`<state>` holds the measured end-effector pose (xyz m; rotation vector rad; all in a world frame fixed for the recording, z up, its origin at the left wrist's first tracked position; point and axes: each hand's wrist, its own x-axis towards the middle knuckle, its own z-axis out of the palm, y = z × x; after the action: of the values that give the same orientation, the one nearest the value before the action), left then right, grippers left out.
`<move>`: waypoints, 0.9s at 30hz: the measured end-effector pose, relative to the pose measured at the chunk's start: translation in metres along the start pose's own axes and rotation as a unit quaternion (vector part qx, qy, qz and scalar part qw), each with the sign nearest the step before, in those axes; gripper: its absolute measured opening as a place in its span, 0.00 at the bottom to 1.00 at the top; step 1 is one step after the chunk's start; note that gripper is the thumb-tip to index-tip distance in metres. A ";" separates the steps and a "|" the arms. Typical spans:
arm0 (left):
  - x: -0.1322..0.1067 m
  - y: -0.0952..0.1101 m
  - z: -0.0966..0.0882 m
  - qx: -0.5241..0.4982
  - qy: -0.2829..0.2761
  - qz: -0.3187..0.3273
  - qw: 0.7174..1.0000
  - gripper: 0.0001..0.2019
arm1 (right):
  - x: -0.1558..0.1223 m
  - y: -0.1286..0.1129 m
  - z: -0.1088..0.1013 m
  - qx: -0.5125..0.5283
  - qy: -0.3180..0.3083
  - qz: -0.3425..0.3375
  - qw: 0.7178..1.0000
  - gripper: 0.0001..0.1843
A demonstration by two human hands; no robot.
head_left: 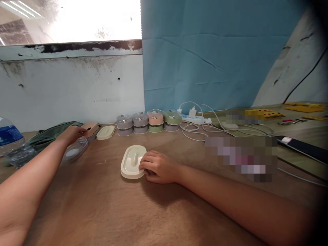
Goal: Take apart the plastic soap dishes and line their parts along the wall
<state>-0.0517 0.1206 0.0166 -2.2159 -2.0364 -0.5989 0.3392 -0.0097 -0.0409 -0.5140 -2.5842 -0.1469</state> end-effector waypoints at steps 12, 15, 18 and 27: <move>-0.003 0.008 -0.004 0.088 -0.058 0.013 0.994 0.10 | 0.000 0.000 0.000 0.001 -0.003 -0.001 1.000 0.10; -0.003 0.007 -0.003 0.104 -0.063 0.019 0.992 0.13 | 0.000 0.000 0.000 0.001 -0.004 0.000 1.000 0.10; -0.002 0.004 -0.002 0.110 -0.069 0.019 0.991 0.14 | 0.000 0.000 0.000 0.001 -0.004 0.000 1.000 0.11; -0.006 0.006 0.000 0.081 -0.034 0.034 0.996 0.11 | 0.000 0.000 0.000 0.004 -0.003 -0.001 1.000 0.11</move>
<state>-0.0461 0.1145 0.0165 -2.2286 -1.9545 -0.3422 0.3389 -0.0100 -0.0404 -0.5093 -2.5904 -0.1355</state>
